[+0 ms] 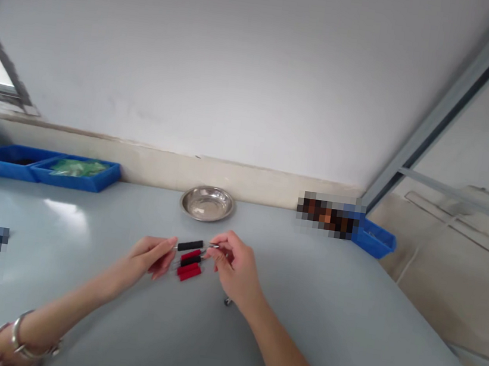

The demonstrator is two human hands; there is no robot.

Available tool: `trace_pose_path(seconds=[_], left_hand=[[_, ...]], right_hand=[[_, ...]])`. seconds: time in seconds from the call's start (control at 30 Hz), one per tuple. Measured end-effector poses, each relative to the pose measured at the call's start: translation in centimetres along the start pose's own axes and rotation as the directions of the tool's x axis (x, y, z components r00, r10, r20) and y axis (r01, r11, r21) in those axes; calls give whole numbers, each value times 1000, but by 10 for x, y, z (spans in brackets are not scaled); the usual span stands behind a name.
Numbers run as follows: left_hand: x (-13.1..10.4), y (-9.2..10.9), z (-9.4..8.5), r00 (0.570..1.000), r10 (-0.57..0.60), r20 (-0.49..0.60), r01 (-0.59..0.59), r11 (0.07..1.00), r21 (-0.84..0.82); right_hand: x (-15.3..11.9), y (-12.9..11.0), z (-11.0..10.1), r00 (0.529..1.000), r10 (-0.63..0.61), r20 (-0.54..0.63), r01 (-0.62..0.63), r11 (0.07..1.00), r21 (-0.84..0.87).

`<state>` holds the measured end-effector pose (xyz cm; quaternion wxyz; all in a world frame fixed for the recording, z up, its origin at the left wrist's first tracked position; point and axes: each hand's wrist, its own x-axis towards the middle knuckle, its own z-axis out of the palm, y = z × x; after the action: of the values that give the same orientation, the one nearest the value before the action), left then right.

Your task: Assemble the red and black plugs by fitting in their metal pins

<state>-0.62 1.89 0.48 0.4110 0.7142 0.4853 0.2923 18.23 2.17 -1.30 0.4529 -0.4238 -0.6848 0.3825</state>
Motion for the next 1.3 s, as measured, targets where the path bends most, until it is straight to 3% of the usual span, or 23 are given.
trace_pose_path(seconds=[0.1,0.17,0.3,0.43,0.57,0.77,0.93,1.07,1.23,1.3], left_hand=[[0,-2,-2,999,-26,27,25,999,35],[-2,-3,-1,995,-21,96,11,995,100],[-8,-3,4,968,88,233,-155,945,289],[-11,-3,4,962,138,235,-240,837,491],[-12,-3,-2,966,92,243,-223,775,592],[-13,-7,-4,965,30,262,-200,732,651],[-11,-4,-3,966,-36,257,-162,691,705],[-10,0,-2,967,-76,241,-136,649,748],[-10,-5,-1,974,-60,217,-129,640,758],[-9,-8,0,976,-50,213,-130,652,747]], right_hand=[[2,3,-5,995,-7,-101,-7,991,-135],[4,8,-9,989,1,-151,-51,944,-326],[4,19,-12,983,97,-158,-181,688,-703],[0,25,-12,982,133,-133,-182,496,-849],[0,26,-13,981,148,-121,-180,496,-849],[5,18,-21,951,258,-168,-285,531,-798],[6,14,-29,888,390,-243,-388,356,-850],[6,18,-28,859,476,-187,-353,289,-890],[6,7,-33,841,509,-182,-386,329,-862],[5,-1,-40,840,541,-41,-346,476,-809]])
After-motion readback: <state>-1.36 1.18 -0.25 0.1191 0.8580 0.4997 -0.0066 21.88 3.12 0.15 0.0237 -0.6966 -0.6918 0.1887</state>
